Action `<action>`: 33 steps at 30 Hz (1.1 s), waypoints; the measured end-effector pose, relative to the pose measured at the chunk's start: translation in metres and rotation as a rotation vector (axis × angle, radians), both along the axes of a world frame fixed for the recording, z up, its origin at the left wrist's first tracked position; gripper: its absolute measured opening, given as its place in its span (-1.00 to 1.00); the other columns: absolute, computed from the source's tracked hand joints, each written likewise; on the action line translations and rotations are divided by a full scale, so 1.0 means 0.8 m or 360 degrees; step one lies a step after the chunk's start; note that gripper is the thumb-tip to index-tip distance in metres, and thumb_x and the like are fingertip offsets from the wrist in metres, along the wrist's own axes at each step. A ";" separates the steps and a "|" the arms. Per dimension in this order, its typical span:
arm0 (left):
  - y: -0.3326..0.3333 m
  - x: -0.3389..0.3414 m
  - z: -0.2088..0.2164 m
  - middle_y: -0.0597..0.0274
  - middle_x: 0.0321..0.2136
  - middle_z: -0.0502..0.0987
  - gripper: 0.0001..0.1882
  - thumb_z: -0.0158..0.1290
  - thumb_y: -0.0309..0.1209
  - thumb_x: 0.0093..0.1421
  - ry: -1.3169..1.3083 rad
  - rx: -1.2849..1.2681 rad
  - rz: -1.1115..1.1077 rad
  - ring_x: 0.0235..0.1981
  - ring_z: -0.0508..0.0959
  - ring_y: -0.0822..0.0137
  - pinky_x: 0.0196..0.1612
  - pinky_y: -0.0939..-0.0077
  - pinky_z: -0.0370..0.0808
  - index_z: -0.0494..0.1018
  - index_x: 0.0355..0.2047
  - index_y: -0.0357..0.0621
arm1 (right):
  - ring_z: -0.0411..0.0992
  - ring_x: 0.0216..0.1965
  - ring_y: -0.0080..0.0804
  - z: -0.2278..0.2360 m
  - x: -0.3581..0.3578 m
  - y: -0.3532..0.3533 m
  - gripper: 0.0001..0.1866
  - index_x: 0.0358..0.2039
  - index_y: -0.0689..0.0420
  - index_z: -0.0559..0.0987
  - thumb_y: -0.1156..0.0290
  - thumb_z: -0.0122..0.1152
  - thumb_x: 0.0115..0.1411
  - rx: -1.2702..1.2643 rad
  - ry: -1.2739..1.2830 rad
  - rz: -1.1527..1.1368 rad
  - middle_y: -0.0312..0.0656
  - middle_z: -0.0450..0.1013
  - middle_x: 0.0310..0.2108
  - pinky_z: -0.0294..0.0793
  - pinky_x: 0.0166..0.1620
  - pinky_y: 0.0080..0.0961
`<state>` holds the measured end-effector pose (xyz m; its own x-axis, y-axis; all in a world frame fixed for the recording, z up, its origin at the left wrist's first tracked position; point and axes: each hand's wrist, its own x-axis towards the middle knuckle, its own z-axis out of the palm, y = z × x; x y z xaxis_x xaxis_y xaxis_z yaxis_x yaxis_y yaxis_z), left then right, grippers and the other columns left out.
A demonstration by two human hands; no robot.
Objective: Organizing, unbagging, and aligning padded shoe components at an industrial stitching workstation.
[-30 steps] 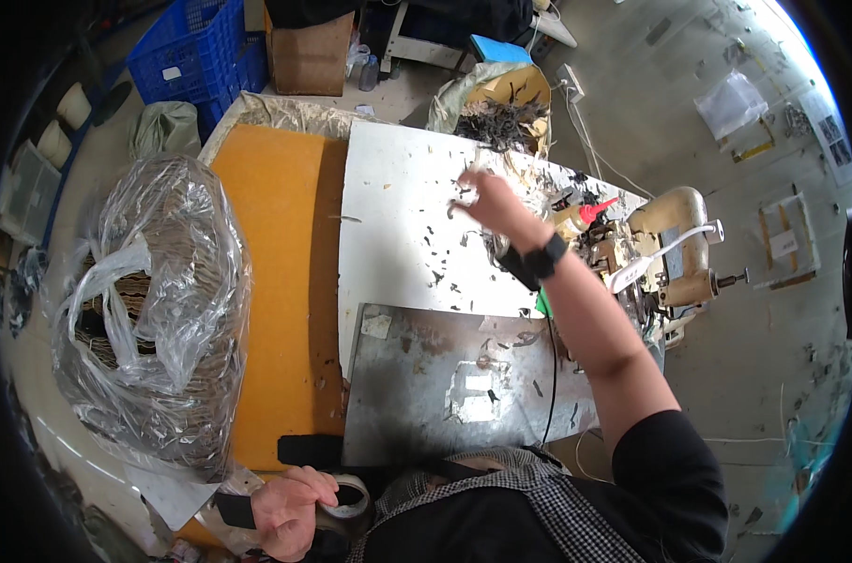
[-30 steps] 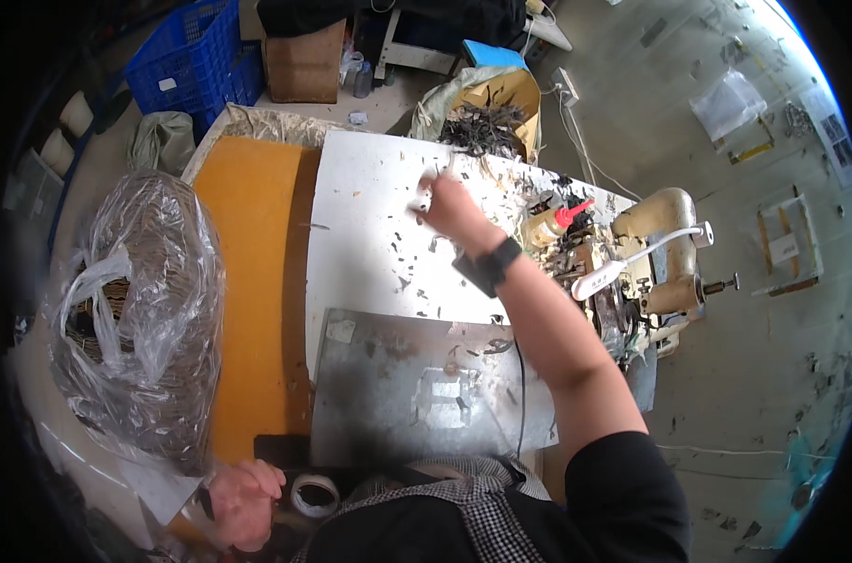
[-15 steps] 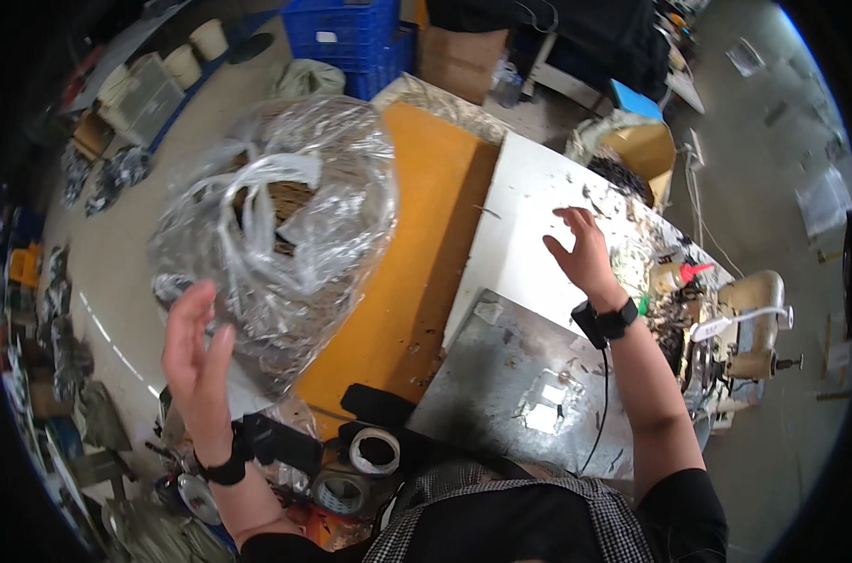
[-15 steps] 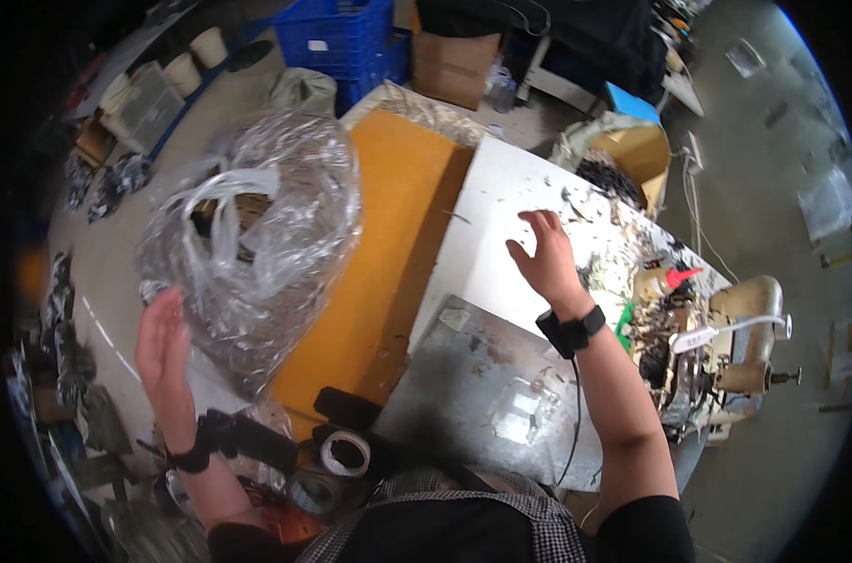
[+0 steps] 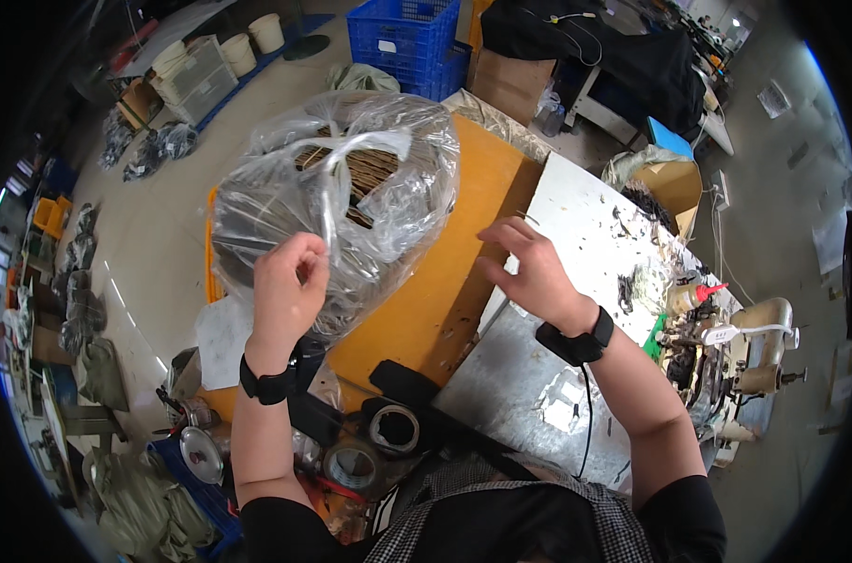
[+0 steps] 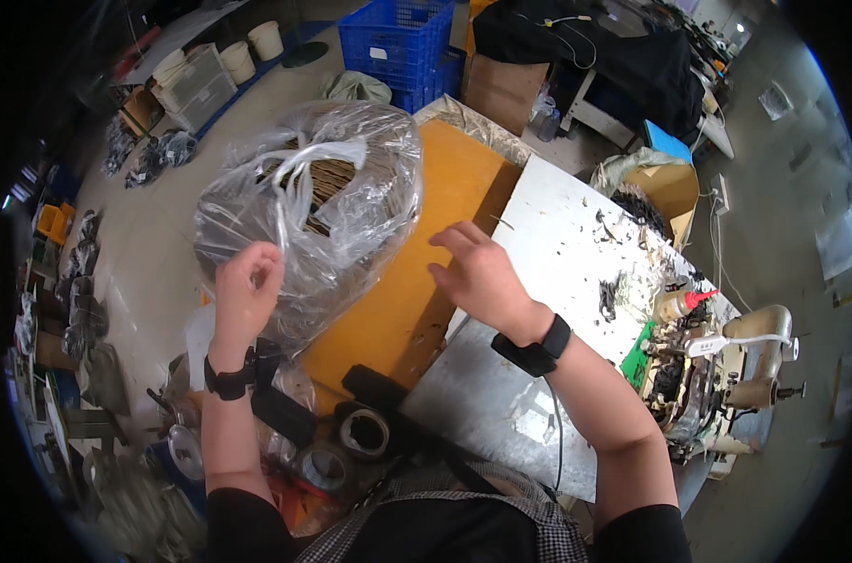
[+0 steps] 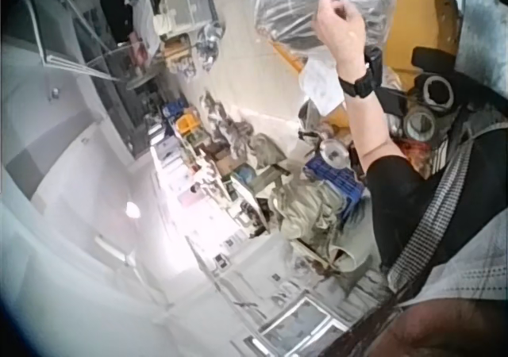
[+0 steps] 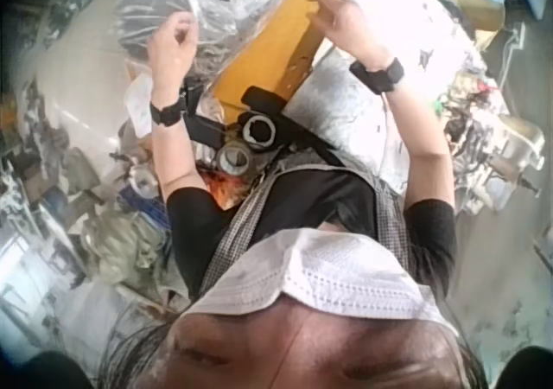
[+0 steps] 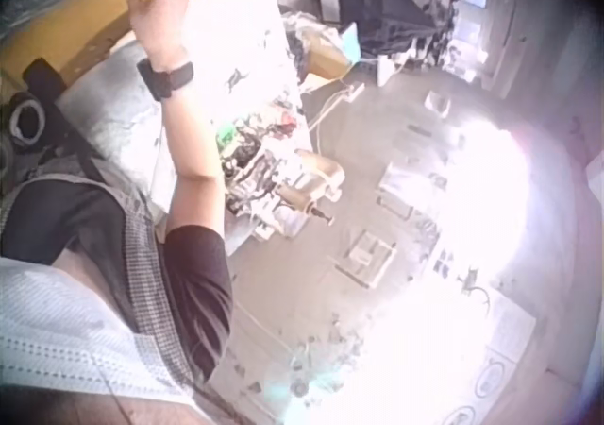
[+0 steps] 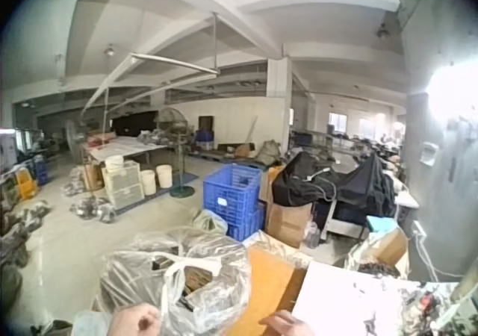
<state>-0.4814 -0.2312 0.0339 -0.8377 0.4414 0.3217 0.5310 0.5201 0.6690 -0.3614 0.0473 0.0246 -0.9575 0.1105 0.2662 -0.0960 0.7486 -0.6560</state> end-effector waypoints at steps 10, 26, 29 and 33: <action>-0.056 0.117 0.009 0.10 -0.60 0.46 -0.90 0.05 -0.59 -0.09 -0.0418 -0.0250 -0.0484 -0.57 0.51 0.11 -0.48 0.34 0.42 0.41 -0.49 -0.24 | 0.36 -0.45 -0.38 0.147 0.057 -0.129 -0.87 -0.30 0.17 0.63 0.56 0.17 0.14 -0.1267 0.0598 0.1563 -0.17 0.43 -0.42 0.37 -0.35 -0.46; -0.099 0.162 -0.055 0.09 -0.44 0.51 -0.87 0.10 -0.53 0.06 -0.0366 0.0085 -0.0038 -0.41 0.54 0.16 -0.34 0.42 0.46 0.48 -0.33 -0.23 | 0.27 -0.53 -0.46 0.161 0.065 -0.216 -0.88 -0.36 0.15 0.66 0.39 0.24 0.16 -0.2235 0.0905 0.1713 -0.22 0.38 -0.45 0.30 -0.47 -0.49; -0.114 0.149 -0.060 0.09 -0.39 0.52 -0.84 0.12 -0.49 0.08 -0.0224 0.0238 0.0249 -0.36 0.54 0.19 -0.26 0.43 0.45 0.48 -0.29 -0.22 | 0.35 -0.39 -0.37 0.141 0.050 -0.159 -0.77 -0.26 0.19 0.61 0.40 0.30 0.05 -0.1484 0.0469 0.1490 -0.16 0.42 -0.36 0.36 -0.33 -0.47; -0.131 0.135 -0.071 0.16 -0.21 0.50 -0.74 0.16 -0.42 0.13 -0.0495 0.0542 0.0544 -0.19 0.49 0.30 -0.10 0.44 0.42 0.46 -0.16 -0.17 | 0.41 -0.11 -0.28 0.081 -0.024 -0.121 -0.48 -0.05 0.20 0.50 0.44 0.38 -0.09 -0.0601 0.0062 0.0915 -0.12 0.44 -0.19 0.39 -0.08 -0.46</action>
